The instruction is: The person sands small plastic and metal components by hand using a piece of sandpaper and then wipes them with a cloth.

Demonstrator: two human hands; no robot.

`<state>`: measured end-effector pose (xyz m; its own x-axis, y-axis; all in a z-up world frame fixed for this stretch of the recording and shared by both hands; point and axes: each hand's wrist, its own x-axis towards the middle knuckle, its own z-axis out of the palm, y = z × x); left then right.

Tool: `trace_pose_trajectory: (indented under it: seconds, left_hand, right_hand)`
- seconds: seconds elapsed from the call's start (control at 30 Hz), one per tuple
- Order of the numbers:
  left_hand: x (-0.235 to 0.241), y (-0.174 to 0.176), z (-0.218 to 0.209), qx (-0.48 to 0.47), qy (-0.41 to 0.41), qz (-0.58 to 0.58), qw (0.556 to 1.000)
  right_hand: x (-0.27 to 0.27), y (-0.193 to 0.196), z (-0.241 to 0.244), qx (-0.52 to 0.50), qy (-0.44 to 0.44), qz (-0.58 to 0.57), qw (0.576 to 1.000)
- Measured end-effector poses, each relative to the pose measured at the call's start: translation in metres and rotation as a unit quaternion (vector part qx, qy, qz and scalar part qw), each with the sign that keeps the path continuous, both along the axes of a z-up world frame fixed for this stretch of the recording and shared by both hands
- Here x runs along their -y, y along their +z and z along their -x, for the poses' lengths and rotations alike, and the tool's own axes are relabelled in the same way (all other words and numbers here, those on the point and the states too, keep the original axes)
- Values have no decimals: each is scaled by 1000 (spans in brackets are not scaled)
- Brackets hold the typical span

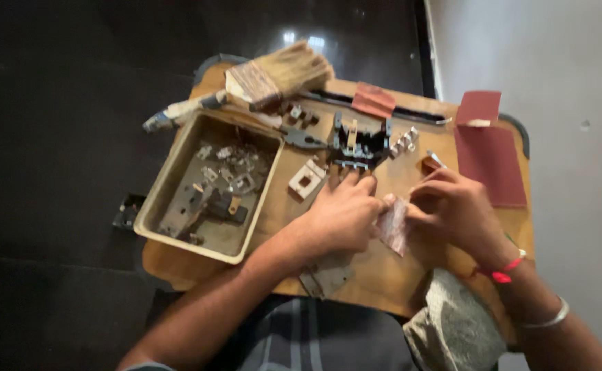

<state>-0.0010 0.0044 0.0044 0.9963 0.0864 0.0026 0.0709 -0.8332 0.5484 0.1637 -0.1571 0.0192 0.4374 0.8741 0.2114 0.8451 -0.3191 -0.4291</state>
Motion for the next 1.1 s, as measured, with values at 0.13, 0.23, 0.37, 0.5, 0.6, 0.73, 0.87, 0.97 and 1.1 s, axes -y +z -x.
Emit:
trace_pose_trajectory:
  seconds: [0.13, 0.23, 0.37, 0.5, 0.6, 0.73, 0.87, 0.97, 1.1]
  left_hand:
    - [-4, 5, -2, -12, -19, -72, 997]
    - [-2, -3, 1, 27, -7, -43, 999]
    - [4, -1, -1, 182, 14, 60, 981]
    - [23, 8, -3, 305, 28, 194, 932]
    - [36, 13, -4, 385, 35, 242, 890]
    - [40, 14, -8, 332, 74, 307, 889]
    - [33, 3, -10, 189, 102, 475, 854]
    - [31, -9, -17, 147, 149, 568, 796]
    - [29, -21, -17, 84, 164, 704, 686]
  right_hand:
    - [19, 7, -17, -246, 1, -81, 966]
    - [48, 3, -9, -366, -31, -136, 920]
    - [53, -5, -4, -706, 56, -280, 648]
    - [51, -13, 6, -760, -5, -289, 582]
    - [47, -16, 12, -822, 44, -318, 470]
    - [45, -14, 14, -827, 0, -293, 481]
    - [45, -8, 14, -700, -75, -256, 662]
    - [72, 6, 16, -379, -151, -104, 907]
    - [111, 11, 15, -160, -217, 190, 944]
